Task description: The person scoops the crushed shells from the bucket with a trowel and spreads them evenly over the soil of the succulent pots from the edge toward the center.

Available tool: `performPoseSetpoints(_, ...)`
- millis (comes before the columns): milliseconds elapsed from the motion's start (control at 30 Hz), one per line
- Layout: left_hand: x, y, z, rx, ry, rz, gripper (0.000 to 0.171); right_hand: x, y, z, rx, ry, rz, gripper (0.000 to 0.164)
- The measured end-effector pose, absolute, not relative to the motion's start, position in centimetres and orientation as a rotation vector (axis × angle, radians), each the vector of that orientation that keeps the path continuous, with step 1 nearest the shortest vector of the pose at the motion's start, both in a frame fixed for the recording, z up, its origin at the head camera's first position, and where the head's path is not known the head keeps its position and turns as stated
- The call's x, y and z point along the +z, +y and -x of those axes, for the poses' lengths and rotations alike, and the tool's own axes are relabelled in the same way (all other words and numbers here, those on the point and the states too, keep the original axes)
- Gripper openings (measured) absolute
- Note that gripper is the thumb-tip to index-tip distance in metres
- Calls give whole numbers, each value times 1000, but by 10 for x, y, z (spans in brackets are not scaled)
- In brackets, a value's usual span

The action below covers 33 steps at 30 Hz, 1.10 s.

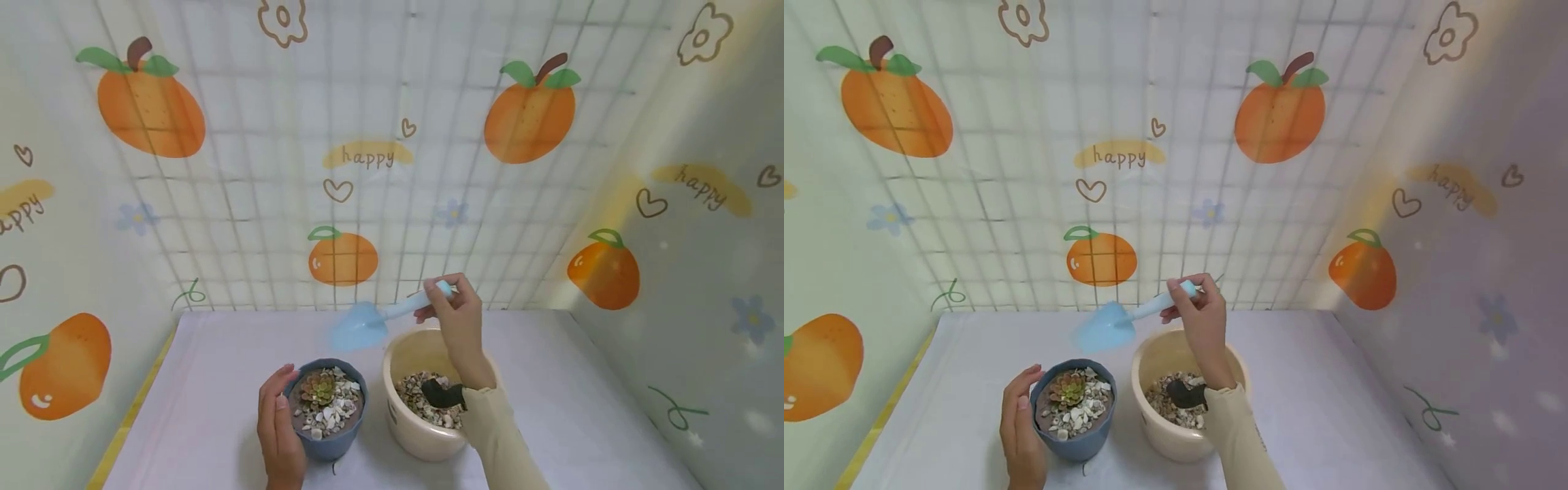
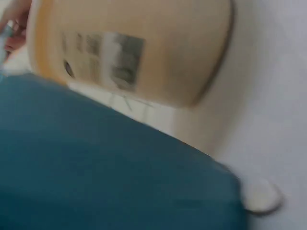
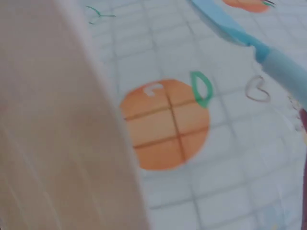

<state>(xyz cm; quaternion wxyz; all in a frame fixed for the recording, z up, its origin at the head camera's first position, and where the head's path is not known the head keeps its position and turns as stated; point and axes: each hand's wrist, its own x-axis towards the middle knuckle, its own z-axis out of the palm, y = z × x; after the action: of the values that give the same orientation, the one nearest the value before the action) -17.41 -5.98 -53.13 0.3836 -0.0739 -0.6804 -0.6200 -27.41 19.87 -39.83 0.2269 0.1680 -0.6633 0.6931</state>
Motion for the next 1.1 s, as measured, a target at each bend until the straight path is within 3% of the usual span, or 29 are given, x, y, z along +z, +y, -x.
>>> performPoseSetpoints(133, -513, -46, 169, -1495, -1631, 436, 43, -392, 217, 273, 1841, -1739, -379, 28)
performPoseSetpoints(300, -501, -17, 162, -1490, -1593, 561, 46, -391, 232, 271, 1852, -1707, -304, 31)
performPoseSetpoints(633, -512, 37, 149, -1941, -1876, 557, 43, -403, 246, 266, 1659, -1967, -185, 33)
performPoseSetpoints(867, -521, 55, 157, -2027, -2165, 452, 64, -414, 245, 263, 1310, -2267, -366, 20)
performPoseSetpoints(1100, -530, 58, 163, -2142, -2139, 474, 69, -419, 247, 266, 1102, -2404, -435, 15)
